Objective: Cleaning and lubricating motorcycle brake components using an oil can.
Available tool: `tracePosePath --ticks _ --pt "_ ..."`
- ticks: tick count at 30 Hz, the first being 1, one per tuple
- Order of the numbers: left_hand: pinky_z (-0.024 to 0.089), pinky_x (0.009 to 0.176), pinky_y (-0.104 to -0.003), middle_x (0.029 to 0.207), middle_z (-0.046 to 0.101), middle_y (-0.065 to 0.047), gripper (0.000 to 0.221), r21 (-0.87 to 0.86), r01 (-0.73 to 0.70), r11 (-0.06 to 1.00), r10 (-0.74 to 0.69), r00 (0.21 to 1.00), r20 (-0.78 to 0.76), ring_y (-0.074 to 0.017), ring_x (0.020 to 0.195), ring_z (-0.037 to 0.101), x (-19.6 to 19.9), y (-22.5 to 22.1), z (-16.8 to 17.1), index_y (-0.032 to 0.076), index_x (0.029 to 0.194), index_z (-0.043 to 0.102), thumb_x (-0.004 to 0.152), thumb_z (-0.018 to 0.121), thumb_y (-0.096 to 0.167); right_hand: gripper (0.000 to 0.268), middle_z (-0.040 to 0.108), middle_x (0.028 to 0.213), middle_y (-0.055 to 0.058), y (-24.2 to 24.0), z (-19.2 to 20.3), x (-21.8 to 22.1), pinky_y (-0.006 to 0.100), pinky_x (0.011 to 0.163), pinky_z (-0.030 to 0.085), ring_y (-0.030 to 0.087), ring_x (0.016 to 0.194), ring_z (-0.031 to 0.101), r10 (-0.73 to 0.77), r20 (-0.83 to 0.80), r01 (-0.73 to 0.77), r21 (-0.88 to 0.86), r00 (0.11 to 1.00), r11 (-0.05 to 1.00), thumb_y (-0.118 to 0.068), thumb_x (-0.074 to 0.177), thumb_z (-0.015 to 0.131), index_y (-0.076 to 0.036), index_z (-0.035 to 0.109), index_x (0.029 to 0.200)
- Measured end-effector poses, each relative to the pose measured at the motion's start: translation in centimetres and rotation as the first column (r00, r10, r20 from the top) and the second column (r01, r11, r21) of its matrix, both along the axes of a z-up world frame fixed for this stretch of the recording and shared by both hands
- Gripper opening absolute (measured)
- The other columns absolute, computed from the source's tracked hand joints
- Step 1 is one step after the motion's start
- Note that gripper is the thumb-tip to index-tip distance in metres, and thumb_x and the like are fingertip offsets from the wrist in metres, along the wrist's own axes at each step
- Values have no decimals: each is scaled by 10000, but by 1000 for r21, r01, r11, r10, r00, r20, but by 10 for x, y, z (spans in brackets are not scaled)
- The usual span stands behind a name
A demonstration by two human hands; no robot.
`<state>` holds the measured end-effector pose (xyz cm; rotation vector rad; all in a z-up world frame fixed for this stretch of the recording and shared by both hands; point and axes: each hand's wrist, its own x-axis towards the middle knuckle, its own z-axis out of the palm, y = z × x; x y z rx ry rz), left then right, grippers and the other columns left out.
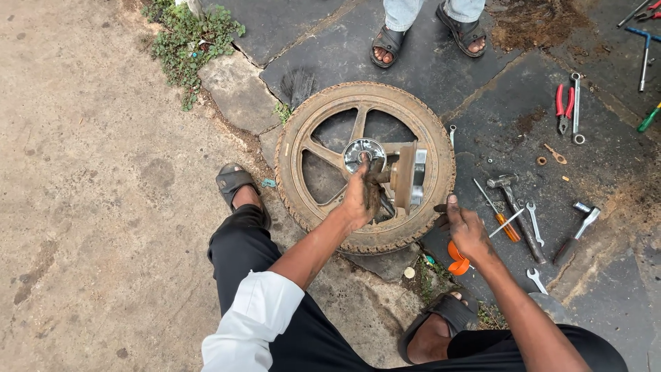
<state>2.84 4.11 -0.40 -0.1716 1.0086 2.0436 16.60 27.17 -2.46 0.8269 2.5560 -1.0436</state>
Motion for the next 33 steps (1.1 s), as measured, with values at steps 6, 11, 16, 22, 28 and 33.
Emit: tracePosePath --ticks 6,11,16,22,28,33 --pt "111 1233 -545 1625 323 -182 859 100 70 993 -66 997 -43 -371 1545 148 7 4 -3 134 1618 209 973 221 701 957 610 1361 204 -29 41 3 511 937 551 353 1167 647 25 -358 -102 -196 933 975 -794 880 306 -99 451 1521" --pt "167 1238 -596 1662 216 -207 906 46 154 987 -151 987 -57 -378 1563 132 17 14 -14 142 1629 110 959 264 732 1462 107 1630 267 -61 66 -3 644 946 476 462 1448 316 8 -751 -314 -266 661 912 -873 615 713 -134 -54 1617" --pt "85 1240 -586 1697 69 -149 938 -213 235 948 -271 950 -157 -323 1570 16 29 26 -27 156 1627 41 931 269 742 1403 301 1526 225 -62 67 -4 746 881 466 490 1343 414 -396 -132 64 -893 909 445 -779 508 785 -185 108 1585" --pt "60 1221 -600 1695 16 -103 918 -336 306 891 -382 905 -187 -307 1556 -26 29 18 -1 202 1612 -17 894 193 735 1324 356 1512 308 -53 58 2 708 1022 398 491 1392 432 -233 -288 -95 -793 929 601 -541 590 912 -120 161 1596" --pt "36 1217 -611 1678 137 -222 939 -202 338 919 -379 899 -221 -359 1552 13 28 14 -26 135 1627 -3 937 177 746 1129 303 1385 304 -50 53 17 573 1038 368 449 1313 305 434 -687 -377 245 582 893 -501 524 785 -171 258 1466" --pt "52 1224 -628 1693 5 -176 1010 -292 343 892 -413 883 -224 -356 1556 -31 17 10 -19 153 1617 -41 876 197 795 960 431 990 208 -25 35 27 417 694 328 306 888 395 98 -332 -216 -341 938 915 -770 613 356 -9 450 1191"
